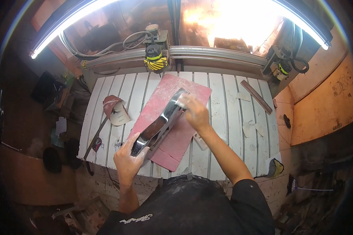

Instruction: The person sands the edges and contours of a dark-colored guitar body by hand. They use a small piece of sandpaper to rub along the sides, neck joint area, and curves of the instrument, turning it over to reach different sections.

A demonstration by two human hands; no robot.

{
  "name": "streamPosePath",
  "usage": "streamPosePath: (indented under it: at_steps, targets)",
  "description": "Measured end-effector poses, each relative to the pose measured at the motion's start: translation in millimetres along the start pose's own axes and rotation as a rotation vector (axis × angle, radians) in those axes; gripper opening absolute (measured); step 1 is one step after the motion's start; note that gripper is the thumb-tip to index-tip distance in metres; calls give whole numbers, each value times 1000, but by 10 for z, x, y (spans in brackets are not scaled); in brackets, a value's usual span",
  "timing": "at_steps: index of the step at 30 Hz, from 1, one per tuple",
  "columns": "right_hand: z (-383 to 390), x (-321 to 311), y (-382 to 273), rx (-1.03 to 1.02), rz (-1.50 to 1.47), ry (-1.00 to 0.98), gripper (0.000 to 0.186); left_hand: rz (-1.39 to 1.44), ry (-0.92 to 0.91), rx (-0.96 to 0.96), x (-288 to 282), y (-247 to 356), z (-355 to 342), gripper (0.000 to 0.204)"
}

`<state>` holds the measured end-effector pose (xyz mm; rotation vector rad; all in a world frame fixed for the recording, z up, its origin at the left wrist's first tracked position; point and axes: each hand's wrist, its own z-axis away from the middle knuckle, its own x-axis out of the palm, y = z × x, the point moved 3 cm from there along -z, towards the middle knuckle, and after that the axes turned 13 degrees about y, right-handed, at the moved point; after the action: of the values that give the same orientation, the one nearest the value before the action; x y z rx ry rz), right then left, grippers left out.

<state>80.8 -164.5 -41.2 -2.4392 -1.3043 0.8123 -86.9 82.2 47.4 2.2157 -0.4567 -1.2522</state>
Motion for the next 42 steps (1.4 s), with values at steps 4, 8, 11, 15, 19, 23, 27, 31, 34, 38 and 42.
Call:
streamPosePath:
  at_steps: [4, 8, 11, 15, 19, 23, 27, 31, 34, 38, 42]
  targets:
    - [-56, -15, 94, 184, 36, 94, 52, 6, 16, 12, 17, -15, 9, 57]
    - [-24, -64, 103, 48, -4, -46, 51, 10, 11, 4, 18, 18, 1, 57]
    - [-85, -23, 224, 185, 47, 84, 51, -1, 7, 8, 19, 21, -8, 58]
    - [3, -32, -40, -30, 10, -9, 47, 3, 26, 4, -4, -8, -21, 59]
    - [-66, -42, 232, 134, 78, 110, 46, 1, 21, 13, 40, -2, -18, 59]
    - [29, -36, -76, -35, 1, -16, 46, -3, 15, -4, 12, -38, -8, 59]
    - [-76, -22, 174, 136, 54, 112, 48, -4, 12, -6, 31, 1, -14, 59]
    - [68, -8, -169, -35, -42, -38, 47, -7, 25, -3, -3, -38, -14, 59]
    - [-46, 5, 169, 157, -51, 156, 48, -6, 5, -13, 21, 4, -27, 59]
    - [39, 57, -237, -17, -24, 8, 47, -14, 12, -29, -16, -30, -33, 60]
    - [-6, 24, 164, 164, -13, 180, 46, 3, 7, -17, 32, 8, -27, 59]
